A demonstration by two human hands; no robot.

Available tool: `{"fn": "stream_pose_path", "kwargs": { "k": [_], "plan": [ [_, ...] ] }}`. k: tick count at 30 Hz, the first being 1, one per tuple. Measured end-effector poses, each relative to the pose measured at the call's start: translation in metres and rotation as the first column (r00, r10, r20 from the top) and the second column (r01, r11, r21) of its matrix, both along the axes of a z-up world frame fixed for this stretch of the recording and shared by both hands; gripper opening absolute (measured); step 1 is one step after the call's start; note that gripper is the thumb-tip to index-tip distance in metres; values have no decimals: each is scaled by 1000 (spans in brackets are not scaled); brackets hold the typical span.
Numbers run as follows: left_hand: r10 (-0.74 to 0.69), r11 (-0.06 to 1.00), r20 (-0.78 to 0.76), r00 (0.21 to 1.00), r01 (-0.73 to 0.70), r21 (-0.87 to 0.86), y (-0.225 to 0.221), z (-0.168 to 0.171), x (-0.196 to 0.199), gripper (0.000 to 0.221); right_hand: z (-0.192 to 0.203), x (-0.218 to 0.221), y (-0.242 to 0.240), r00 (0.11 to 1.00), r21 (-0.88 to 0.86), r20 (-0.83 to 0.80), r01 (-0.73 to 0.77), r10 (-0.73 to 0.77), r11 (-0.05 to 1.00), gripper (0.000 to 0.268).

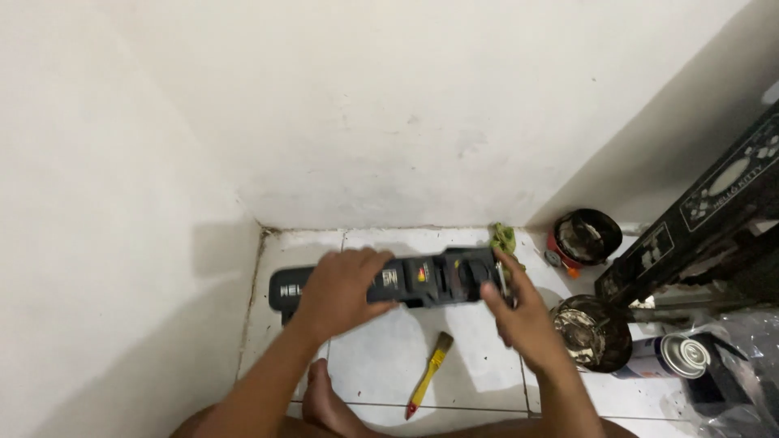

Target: Cleaning the components of a portable gas stove using a brush and a cloth

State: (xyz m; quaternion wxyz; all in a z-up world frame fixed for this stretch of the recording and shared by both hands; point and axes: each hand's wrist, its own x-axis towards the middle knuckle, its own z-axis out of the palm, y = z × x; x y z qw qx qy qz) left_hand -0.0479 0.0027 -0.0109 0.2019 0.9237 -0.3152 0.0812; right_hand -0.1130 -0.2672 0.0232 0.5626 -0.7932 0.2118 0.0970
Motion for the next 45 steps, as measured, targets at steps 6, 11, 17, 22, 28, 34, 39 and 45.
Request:
{"fn": "stream_pose_path", "kwargs": {
  "k": [6, 11, 17, 22, 28, 34, 39, 45],
  "plan": [
    [86, 992, -65, 994, -79, 100, -11, -24, -67, 88, -43, -49, -13, 997, 26, 58, -44, 42, 999, 103],
    [116, 983, 32, 993, -119, 140, -23, -68, -96, 75, -82, -73, -17, 948, -236, 93, -275, 303, 932, 107],
    [82, 983, 148, 986, -105, 153, -23, -118, -82, 44, -105, -65, 4, 951, -291, -140, -305, 275, 907, 96],
    [60, 969, 55, 997, -71, 237, -28, -138, -69, 84, -110, -52, 2, 939, -342, -223, -328, 263, 881, 92],
    [-12, 985, 57, 998, 2, 175, -27, -149, -54, 80, -128, -37, -29, 976, -27, -168, -149, 142, 989, 88],
    [-10, 991, 21, 1000, 7, 135, -24, -170, -48, 77, -244, -12, -93, 984, -510, -145, 18, -107, 860, 63],
    [16, 940, -195, 981, 52, 336, -34, -175, -47, 100, -284, 8, -93, 984, -699, -178, -119, -11, 706, 67],
    [27, 963, -210, 977, 31, 267, -33, -169, -39, 91, -228, 64, -62, 982, -790, 142, 37, 124, 612, 84]
  ]
}}
